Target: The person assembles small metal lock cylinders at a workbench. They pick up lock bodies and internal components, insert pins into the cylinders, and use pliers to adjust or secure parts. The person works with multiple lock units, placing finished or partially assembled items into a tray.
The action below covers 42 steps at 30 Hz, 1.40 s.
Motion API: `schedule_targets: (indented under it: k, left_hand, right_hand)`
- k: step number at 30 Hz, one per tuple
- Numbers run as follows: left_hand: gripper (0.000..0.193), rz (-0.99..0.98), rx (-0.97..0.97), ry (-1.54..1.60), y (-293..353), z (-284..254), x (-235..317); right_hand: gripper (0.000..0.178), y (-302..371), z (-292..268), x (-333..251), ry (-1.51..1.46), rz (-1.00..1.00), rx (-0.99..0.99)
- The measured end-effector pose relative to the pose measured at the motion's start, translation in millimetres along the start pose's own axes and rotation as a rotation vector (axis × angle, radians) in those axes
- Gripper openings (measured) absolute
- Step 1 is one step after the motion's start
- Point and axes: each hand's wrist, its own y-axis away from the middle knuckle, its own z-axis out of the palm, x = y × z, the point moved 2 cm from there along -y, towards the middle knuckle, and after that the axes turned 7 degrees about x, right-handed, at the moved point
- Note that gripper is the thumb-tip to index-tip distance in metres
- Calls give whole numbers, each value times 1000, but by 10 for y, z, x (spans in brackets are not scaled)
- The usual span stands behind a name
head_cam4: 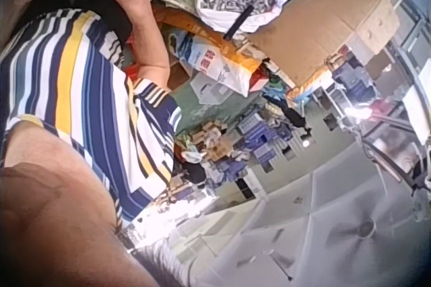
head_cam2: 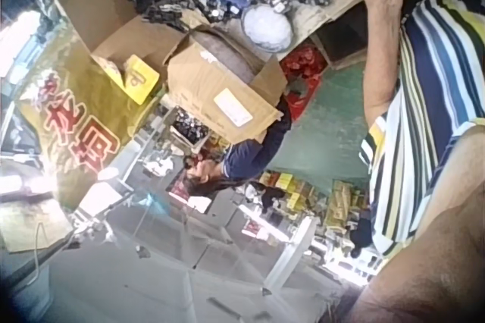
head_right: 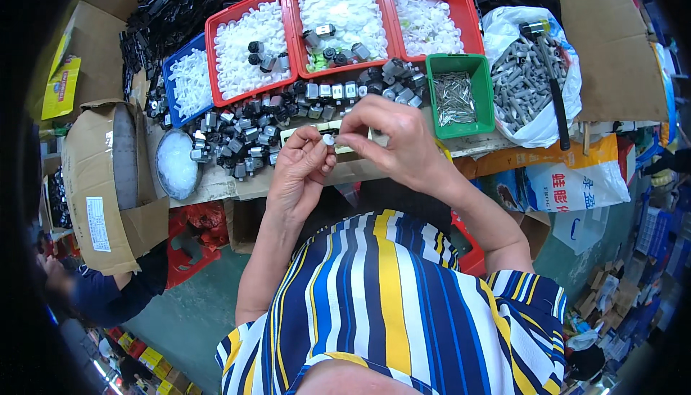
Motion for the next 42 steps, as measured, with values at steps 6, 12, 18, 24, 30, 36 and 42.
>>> schedule_targets:
  k: [6,12,18,24,30,36,42]
  left_hand:
    - [32,95,-57,-146,78,130,14]
    - [26,303,6,-432,170,119,71]
    - [35,561,109,-699,229,15,179]
    - [33,1146,215,-1523,310,-210,384]
    - [33,1228,143,-1682,276,-338,264]
    - [28,1222,97,-1771,207,-364,235]
    - [30,1236,52,-1839,199,-333,253]
  right_hand:
    - [12,131,95,22,-42,-95,99]
    - [13,106,155,18,5,-161,67]
    - [12,45,365,107,-18,-157,53]
    - [9,-33,570,332,120,-141,12]
    - [11,-54,636,403,208,-137,-34]
    - [11,-61,626,437,193,-144,-55]
    - [11,-58,629,458,185,-170,-32]
